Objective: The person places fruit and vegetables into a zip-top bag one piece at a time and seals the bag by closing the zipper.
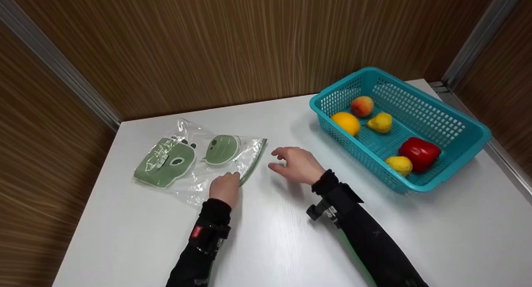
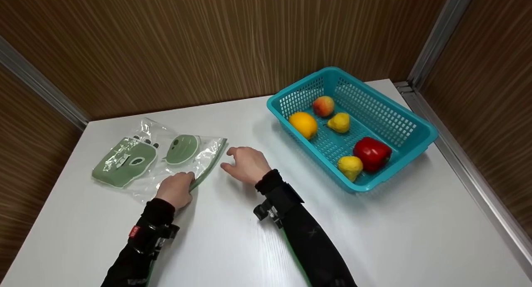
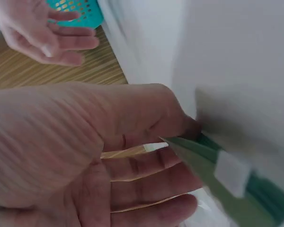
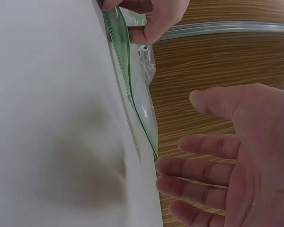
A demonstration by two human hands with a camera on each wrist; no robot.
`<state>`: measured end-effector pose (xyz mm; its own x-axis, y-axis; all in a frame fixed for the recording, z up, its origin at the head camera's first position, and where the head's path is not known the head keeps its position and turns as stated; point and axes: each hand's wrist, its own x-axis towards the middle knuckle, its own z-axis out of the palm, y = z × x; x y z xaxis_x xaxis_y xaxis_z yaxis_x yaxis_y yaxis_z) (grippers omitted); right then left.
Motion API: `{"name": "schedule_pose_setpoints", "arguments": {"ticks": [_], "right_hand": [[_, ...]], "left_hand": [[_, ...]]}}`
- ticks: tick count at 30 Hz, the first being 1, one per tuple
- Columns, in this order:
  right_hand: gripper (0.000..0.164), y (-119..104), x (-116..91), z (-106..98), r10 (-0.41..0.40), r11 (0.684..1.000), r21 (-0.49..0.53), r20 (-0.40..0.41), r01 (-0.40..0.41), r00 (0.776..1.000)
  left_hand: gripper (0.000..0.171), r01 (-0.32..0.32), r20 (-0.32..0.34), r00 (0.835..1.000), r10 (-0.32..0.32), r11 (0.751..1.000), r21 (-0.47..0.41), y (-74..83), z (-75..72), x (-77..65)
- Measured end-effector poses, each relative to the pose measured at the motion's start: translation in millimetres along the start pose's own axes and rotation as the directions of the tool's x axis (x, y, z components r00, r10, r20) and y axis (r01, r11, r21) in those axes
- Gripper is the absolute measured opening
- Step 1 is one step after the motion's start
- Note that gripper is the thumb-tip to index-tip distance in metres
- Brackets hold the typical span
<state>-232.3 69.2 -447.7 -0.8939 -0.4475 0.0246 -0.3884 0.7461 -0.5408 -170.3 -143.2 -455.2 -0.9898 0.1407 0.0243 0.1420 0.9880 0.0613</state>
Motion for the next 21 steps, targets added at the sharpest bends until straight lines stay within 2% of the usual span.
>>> {"name": "schedule_pose_setpoints", "arguments": {"ticks": [2,7,10,13,16,18,21], "right_hand": [[0.045,1.1,3.0,2.5,0.017,1.000,0.025,0.002,-0.017,1.000],[0.041,5.4,5.2,5.1,0.091,0.986,0.143,-0.022,-0.087,0.996],[0.044,7.0,6.6,5.5,0.127,0.960,0.253,-0.021,-0.118,0.992],[0.046,7.4,9.4,6.0,0.166,0.923,0.353,-0.010,-0.152,0.986],[0.040,6.0,12.3,7.0,0.205,0.867,0.464,-0.004,-0.180,0.979],[0.033,3.1,12.9,7.4,0.219,0.808,0.557,0.023,-0.194,0.975],[0.023,-3.3,13.1,7.1,0.210,0.713,0.675,0.056,-0.192,0.976]], "left_hand": [[0.013,0.021,0.023,1.000,-0.019,0.996,-0.085,-1.7,-3.7,-0.2],[0.018,0.033,-0.013,0.999,-0.038,0.962,-0.270,4.3,-13.8,-1.4],[0.020,0.003,-0.037,0.999,-0.017,0.942,-0.335,12.6,-20.3,-4.7],[0.021,-0.038,-0.070,0.997,0.014,0.931,-0.363,20.5,-25.4,-8.6],[0.022,-0.084,-0.105,0.993,0.050,0.929,-0.360,26.2,-28.2,-12.4],[0.022,-0.107,-0.110,0.991,0.073,0.932,-0.346,27.9,-29.5,-15.3],[0.020,-0.109,-0.106,0.991,0.077,0.934,-0.340,27.7,-33.3,-19.1]]}}
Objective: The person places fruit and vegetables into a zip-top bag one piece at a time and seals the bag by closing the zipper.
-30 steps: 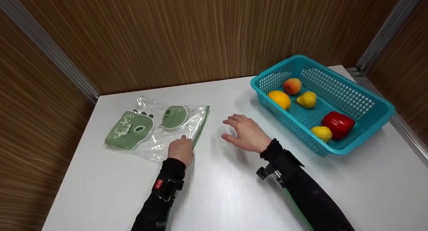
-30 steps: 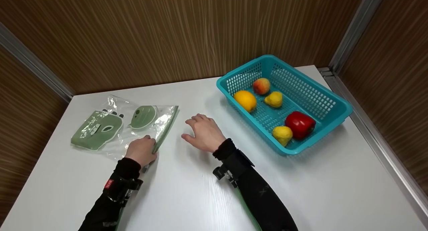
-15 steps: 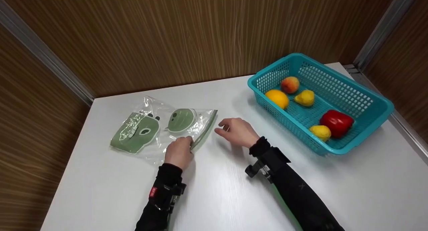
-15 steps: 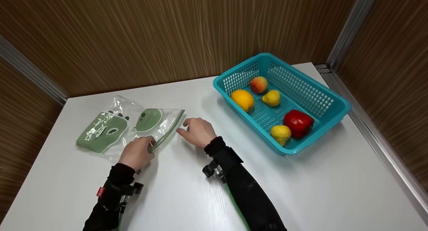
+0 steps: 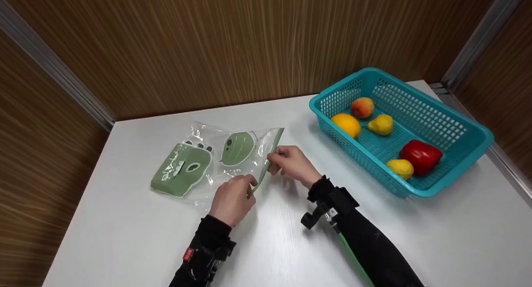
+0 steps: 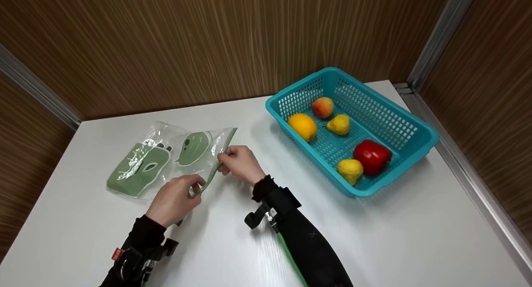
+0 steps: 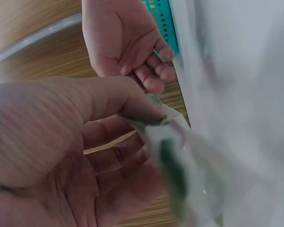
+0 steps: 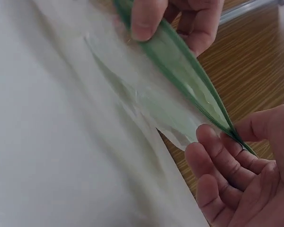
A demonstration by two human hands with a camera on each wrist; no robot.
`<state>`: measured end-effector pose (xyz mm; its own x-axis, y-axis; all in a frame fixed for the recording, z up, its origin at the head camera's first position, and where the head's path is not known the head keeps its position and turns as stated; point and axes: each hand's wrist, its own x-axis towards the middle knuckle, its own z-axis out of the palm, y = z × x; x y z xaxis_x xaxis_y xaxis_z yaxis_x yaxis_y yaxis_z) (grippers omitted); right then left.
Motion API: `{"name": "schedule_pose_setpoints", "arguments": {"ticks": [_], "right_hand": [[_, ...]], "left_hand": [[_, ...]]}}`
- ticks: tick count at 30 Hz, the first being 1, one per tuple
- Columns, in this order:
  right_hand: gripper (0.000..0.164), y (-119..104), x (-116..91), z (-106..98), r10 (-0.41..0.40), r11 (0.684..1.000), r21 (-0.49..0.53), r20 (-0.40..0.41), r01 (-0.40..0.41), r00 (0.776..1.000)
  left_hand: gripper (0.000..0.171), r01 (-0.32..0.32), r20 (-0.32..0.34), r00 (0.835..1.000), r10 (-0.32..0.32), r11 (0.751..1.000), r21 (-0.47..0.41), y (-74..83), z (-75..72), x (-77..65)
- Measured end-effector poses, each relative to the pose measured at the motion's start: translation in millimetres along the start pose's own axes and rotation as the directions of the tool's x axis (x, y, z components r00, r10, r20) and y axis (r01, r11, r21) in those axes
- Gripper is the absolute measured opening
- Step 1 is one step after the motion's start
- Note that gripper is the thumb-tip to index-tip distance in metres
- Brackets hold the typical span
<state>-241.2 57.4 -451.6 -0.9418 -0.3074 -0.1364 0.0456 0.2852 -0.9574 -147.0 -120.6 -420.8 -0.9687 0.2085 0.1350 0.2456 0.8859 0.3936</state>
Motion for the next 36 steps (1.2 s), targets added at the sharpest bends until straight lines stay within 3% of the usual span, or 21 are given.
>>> {"name": "schedule_pose_setpoints", "arguments": {"ticks": [3,8,17,36], "right_hand": [[0.021,-6.3,-3.5,3.1,-0.010,0.996,0.088,0.013,0.009,1.000],[0.021,-13.0,-7.4,3.9,-0.045,0.993,0.104,-0.016,0.047,0.999],[0.021,-17.2,-8.4,4.0,-0.141,0.988,0.058,-0.036,0.143,0.989],[0.024,-12.2,-20.0,1.2,-0.228,0.971,-0.076,-0.009,0.227,0.974]], "left_hand": [[0.016,0.016,-0.019,1.000,-0.016,1.000,-0.004,2.4,-6.6,-2.7],[0.013,0.033,-0.069,0.997,-0.036,0.999,-0.032,5.4,-9.9,-2.3],[0.005,0.014,-0.153,0.988,-0.019,0.999,-0.031,4.6,-4.3,0.0],[0.005,-0.001,-0.194,0.981,-0.009,0.999,-0.049,8.3,1.8,1.1]]}}
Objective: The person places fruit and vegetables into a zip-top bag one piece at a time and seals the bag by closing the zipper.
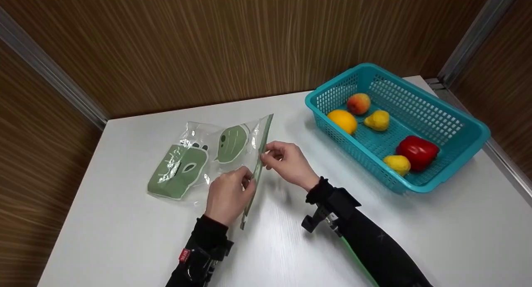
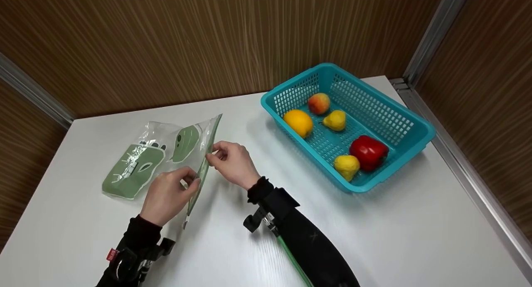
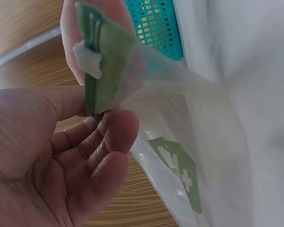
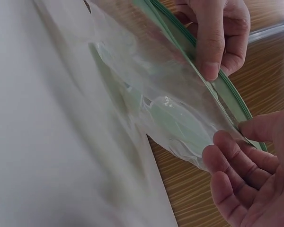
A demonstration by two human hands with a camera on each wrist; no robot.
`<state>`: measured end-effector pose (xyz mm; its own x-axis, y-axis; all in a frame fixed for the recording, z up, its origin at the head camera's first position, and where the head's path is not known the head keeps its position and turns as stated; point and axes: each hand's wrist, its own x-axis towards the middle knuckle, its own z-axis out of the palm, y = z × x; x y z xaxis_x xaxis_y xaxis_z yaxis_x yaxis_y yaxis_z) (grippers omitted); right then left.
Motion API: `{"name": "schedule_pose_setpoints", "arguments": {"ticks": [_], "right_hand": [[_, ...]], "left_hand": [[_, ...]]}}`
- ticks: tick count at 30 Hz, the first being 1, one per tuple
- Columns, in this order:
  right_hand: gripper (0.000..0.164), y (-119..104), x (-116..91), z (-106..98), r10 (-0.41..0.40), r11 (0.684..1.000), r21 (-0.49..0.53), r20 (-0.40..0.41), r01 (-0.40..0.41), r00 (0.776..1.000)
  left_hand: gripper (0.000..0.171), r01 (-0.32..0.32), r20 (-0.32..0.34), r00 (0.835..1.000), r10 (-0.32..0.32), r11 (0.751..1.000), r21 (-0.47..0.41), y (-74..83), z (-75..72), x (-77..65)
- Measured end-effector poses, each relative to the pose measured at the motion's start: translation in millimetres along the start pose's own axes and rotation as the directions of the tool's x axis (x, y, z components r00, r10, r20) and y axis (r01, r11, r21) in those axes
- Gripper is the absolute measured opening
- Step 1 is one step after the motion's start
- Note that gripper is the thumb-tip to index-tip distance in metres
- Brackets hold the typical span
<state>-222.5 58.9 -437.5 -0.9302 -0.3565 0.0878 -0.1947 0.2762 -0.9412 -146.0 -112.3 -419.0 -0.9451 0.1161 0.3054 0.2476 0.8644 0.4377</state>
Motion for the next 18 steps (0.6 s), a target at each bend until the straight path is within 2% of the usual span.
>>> {"name": "schedule_pose_setpoints", "arguments": {"ticks": [11,18], "right_hand": [[0.020,-2.3,-3.5,0.8,-0.009,0.999,-0.054,-0.036,0.007,0.999],[0.022,-4.5,-5.7,-2.5,0.013,0.997,-0.082,-0.046,-0.016,0.999]], "left_hand": [[0.005,-0.006,-0.038,0.999,0.006,1.000,0.003,-0.3,0.5,1.1],[0.007,0.022,-0.145,0.989,-0.023,1.000,-0.006,-2.7,-4.0,2.3]]}}
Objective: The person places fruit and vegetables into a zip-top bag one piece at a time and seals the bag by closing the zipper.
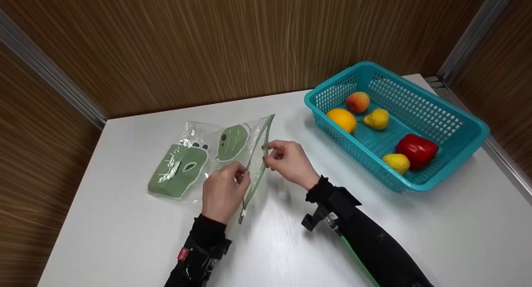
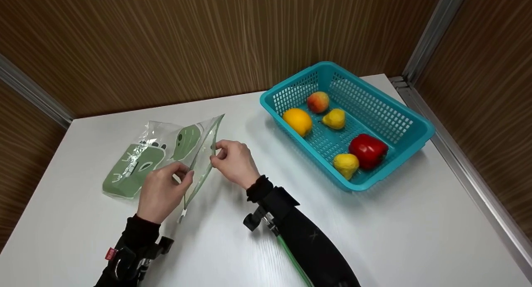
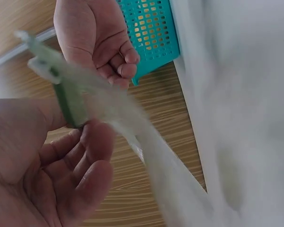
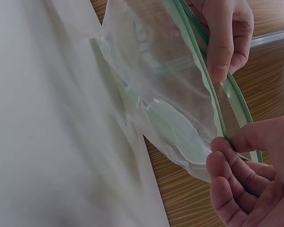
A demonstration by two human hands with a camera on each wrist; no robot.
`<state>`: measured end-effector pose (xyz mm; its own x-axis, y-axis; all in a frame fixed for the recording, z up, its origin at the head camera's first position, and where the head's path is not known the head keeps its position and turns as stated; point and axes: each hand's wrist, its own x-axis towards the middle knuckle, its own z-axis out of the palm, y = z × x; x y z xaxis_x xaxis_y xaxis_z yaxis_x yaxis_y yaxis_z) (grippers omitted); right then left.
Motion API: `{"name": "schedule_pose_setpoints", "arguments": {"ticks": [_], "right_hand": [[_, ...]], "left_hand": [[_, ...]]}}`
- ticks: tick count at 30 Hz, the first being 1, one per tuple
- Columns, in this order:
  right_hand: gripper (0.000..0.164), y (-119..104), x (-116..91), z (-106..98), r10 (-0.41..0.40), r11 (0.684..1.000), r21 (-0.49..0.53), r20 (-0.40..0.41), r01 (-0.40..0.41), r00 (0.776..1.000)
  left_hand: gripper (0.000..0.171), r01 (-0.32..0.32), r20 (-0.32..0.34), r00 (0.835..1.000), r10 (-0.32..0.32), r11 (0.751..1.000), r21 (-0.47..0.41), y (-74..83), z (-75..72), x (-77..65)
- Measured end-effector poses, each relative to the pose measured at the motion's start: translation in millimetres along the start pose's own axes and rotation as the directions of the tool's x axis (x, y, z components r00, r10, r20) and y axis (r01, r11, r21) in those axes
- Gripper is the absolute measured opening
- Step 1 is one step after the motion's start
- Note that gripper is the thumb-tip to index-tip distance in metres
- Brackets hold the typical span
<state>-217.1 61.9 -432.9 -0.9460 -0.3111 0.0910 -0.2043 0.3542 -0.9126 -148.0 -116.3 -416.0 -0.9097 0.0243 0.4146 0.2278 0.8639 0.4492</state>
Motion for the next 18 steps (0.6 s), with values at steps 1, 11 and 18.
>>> {"name": "schedule_pose_setpoints", "arguments": {"ticks": [1,11,18], "right_hand": [[0.022,-0.4,0.1,-0.5,0.004,1.000,-0.008,-0.001,-0.004,1.000],[0.022,0.3,1.8,-1.8,0.034,0.998,-0.056,-0.016,-0.035,0.999],[0.022,1.8,2.6,-1.5,0.040,0.995,-0.091,-0.013,-0.041,0.999]], "left_hand": [[0.007,0.007,-0.021,1.000,-0.007,1.000,-0.002,-0.6,-1.1,0.7],[0.008,0.063,-0.241,0.968,-0.074,0.997,-0.055,-9.3,-21.0,7.3],[0.009,0.070,-0.416,0.901,-0.123,0.988,-0.140,-19.1,-39.6,11.3]]}}
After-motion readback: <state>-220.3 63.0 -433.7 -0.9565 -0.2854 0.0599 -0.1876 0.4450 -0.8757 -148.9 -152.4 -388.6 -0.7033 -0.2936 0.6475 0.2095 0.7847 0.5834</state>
